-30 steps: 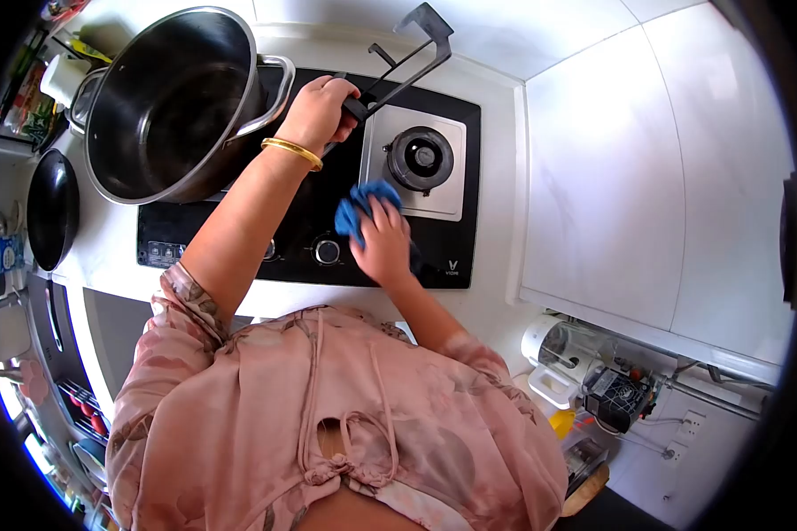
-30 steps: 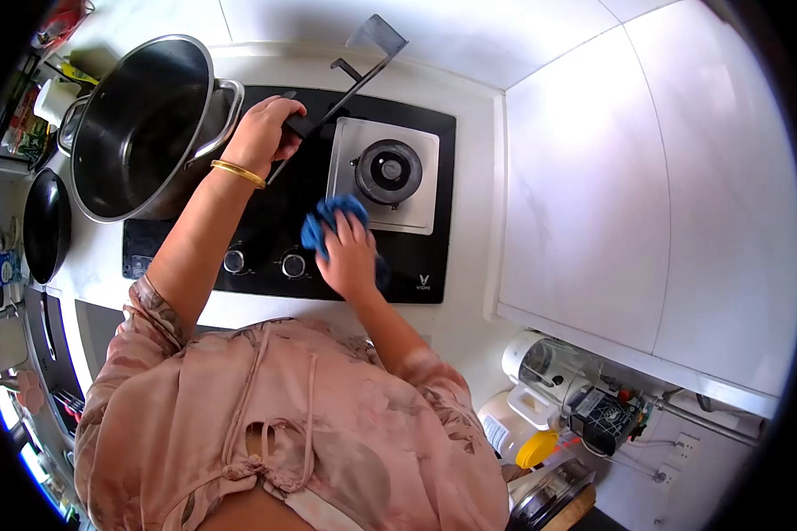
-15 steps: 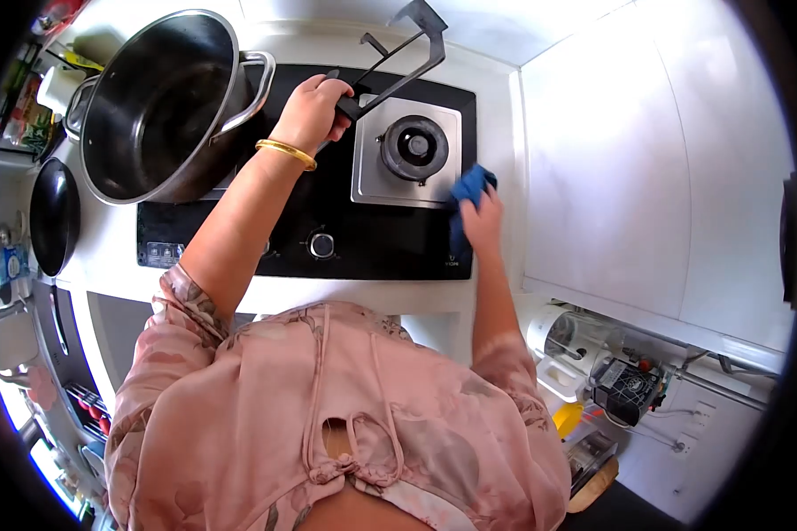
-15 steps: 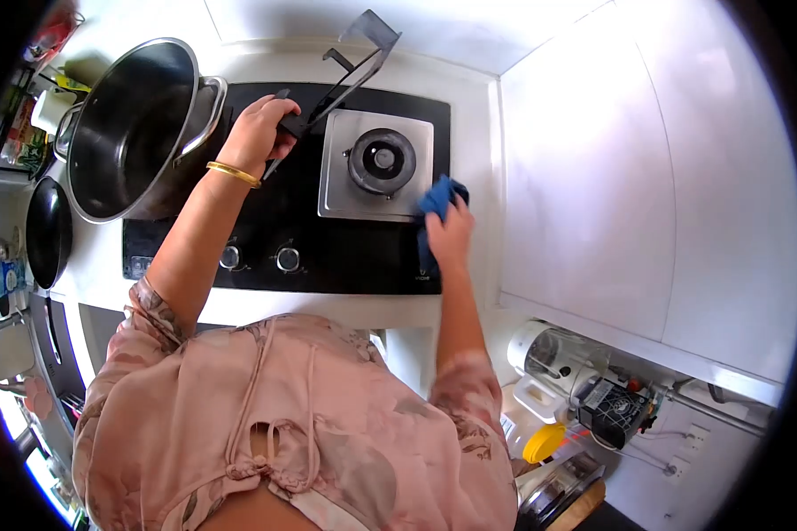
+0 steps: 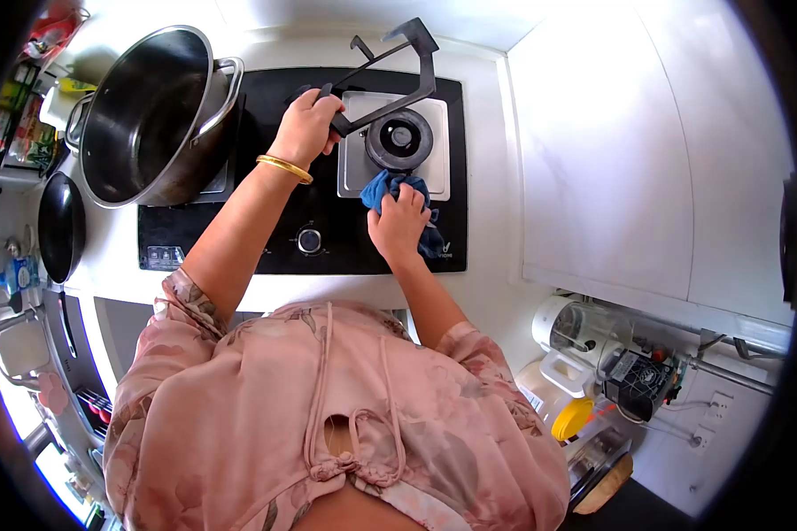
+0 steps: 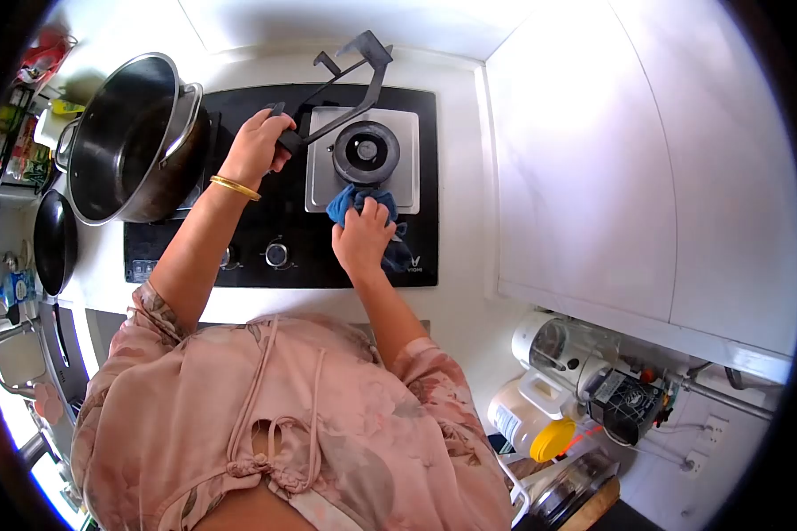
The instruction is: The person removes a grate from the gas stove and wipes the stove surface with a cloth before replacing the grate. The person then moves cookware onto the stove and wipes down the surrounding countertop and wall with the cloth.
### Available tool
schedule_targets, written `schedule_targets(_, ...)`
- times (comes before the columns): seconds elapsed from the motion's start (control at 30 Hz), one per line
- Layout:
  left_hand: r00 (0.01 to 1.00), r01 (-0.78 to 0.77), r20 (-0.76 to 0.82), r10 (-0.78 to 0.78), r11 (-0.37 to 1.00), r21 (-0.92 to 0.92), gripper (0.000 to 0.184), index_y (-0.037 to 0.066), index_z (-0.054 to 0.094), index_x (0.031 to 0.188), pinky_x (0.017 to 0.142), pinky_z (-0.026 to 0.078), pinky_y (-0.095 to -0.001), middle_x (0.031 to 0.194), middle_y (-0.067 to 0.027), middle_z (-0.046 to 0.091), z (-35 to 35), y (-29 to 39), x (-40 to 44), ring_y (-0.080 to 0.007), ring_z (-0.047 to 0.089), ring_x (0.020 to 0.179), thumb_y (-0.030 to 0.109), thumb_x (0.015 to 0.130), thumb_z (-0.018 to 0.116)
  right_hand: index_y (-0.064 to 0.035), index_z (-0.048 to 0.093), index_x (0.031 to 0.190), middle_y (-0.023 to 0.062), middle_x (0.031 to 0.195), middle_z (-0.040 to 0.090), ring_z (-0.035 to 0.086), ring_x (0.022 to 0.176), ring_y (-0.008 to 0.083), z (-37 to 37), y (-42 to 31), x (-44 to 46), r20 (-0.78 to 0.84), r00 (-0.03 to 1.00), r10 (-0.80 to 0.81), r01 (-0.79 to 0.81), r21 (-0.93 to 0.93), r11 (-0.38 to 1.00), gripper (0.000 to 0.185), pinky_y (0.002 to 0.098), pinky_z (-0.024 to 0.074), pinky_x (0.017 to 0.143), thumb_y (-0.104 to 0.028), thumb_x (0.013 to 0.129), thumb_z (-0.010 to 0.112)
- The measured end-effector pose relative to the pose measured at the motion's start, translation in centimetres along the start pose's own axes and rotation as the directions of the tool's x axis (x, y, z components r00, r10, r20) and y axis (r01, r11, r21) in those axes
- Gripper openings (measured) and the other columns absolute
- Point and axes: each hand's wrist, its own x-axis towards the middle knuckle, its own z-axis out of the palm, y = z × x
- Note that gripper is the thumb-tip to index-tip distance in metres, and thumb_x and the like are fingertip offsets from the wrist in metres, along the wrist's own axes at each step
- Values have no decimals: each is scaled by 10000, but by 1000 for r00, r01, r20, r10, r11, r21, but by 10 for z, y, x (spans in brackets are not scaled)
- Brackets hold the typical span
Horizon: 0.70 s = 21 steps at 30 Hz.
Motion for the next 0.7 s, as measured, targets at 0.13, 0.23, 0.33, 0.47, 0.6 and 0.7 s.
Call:
schedule_targets(0.13, 999, -39, -4, 39, 999, -2, 184, 27, 569, 882, 385, 360, -233, 612, -60, 519, -2, -3, -2, -121, 499, 435, 186, 878, 478, -80, 657, 852, 116, 1047, 482, 452, 1026, 316, -1, -18, 24, 141, 983, 120, -125, 30, 992, 251, 501, 385, 785, -288, 712, 654)
schedule_targets(0.23, 1000, -22, 14, 22, 999, 24, 183, 23, 570, 886, 385, 359, -231, 617, -62, 521, -6, -3, -3, -120, 496, 434, 183, 876, 481, -82, 656, 862, 123, 1049, 477, 450, 1029, 313, 1, -4, 13, 115, 990, 81, -85, 33, 996, 262, 504, 384, 794, -295, 710, 656)
schedule_targets(0.33, 1000, -10, 5, 10, 1000, 22, 215, -8, 574, 863, 390, 400, -259, 601, -83, 532, -8, -1, -2, -143, 511, 426, 190, 853, 491, -111, 662, 874, 90, 1004, 482, 457, 1010, 289, -4, 2, 3, 31, 993, 113, -113, 0, 994, 259, 476, 384, 779, -302, 699, 671)
schedule_targets(0.47, 999, -40, 15, 40, 999, -2, 216, -14, 565, 847, 381, 405, -267, 579, -92, 533, 0, -9, 3, -151, 525, 427, 191, 843, 495, -118, 663, 936, 82, 994, 500, 468, 995, 290, -2, -26, 33, 185, 976, 117, -109, -55, 993, 304, 475, 385, 776, -303, 696, 669)
schedule_targets(0.6, 998, -61, 31, 59, 994, 92, 221, -30, 552, 831, 409, 439, -310, 592, -132, 554, 11, -10, 4, -201, 559, 450, 182, 836, 490, -102, 660, 922, 103, 1032, 512, 466, 1012, 332, 1, 8, 4, 73, 997, 27, -34, 97, 995, 299, 503, 393, 781, -300, 699, 665)
schedule_targets(0.7, 983, -181, 38, 177, 940, 289, 241, -50, 549, 839, 531, 482, -400, 635, -220, 579, 21, -25, 7, -332, 601, 552, 182, 833, 483, -92, 659, 940, 115, 1109, 514, 449, 1061, 346, -8, 57, -37, 56, 984, 167, -169, 20, 985, 317, 524, 384, 816, -300, 701, 648)
